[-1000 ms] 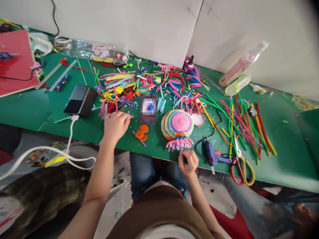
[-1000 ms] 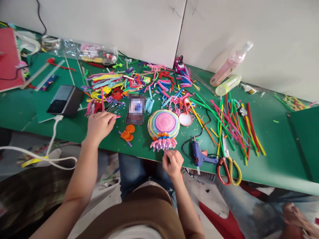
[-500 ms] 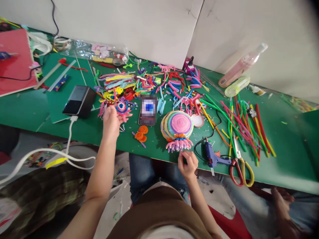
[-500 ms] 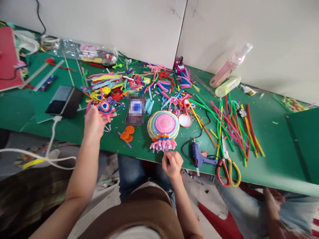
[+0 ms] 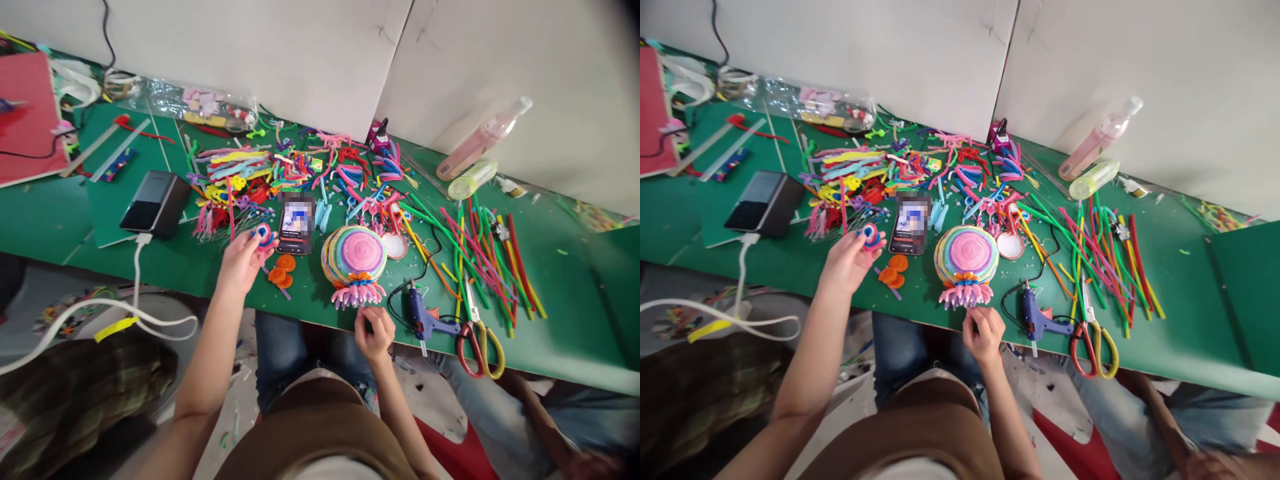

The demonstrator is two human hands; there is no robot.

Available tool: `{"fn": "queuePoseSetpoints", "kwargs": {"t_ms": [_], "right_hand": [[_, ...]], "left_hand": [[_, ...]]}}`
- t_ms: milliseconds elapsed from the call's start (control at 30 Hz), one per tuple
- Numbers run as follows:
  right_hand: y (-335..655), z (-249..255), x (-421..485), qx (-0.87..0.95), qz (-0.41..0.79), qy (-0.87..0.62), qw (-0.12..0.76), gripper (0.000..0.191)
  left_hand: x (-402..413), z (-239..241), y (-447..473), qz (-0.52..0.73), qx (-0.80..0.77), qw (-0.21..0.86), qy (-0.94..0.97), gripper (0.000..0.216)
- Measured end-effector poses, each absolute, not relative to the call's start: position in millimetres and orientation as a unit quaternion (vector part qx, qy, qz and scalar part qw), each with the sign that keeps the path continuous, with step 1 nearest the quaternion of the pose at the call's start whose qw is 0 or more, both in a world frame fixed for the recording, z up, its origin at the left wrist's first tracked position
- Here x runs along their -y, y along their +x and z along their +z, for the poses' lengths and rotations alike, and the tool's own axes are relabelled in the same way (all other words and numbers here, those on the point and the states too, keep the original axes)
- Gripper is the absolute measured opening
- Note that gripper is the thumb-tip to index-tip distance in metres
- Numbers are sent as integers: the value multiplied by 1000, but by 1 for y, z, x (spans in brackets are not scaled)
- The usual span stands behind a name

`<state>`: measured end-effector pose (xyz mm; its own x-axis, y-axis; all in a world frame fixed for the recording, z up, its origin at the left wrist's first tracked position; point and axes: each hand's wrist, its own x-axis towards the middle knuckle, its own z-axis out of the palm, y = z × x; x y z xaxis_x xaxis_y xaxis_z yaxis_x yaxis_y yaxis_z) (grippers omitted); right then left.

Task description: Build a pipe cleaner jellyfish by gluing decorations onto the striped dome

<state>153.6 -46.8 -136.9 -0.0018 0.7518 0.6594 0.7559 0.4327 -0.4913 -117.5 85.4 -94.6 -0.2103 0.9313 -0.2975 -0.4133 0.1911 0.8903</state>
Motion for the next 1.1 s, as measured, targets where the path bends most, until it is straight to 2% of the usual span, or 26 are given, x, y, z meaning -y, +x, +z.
{"fn": "queuePoseSetpoints", "kwargs": {"t_ms": [233, 400, 567, 700, 833, 967, 1100], "right_hand": [[154, -138, 47, 708, 1, -532, 465, 23], [153, -137, 46, 709, 0, -531, 464, 24], [153, -137, 46, 710, 0, -529, 465, 23], [153, -138, 47, 710, 2, -531, 462, 22], [153, -138, 48, 709, 4, -535, 460, 21], [153, -139, 49, 704, 6, -536, 466, 21], [153, -140, 50, 705, 10, -535, 465, 20]], "left_hand": [[-73, -95, -119, 542, -578, 487, 368, 37], [-65, -83, -116, 528, -575, 491, 388, 37], [-63, -66, -110, 492, -573, 483, 443, 49], [-64, -43, -91, 488, -540, 436, 529, 35], [-68, -20, -54, 479, -498, 336, 640, 25], [-72, -16, -22, 451, -427, 252, 742, 19], [-71, -18, -10, 408, -407, 218, 787, 18]]}}
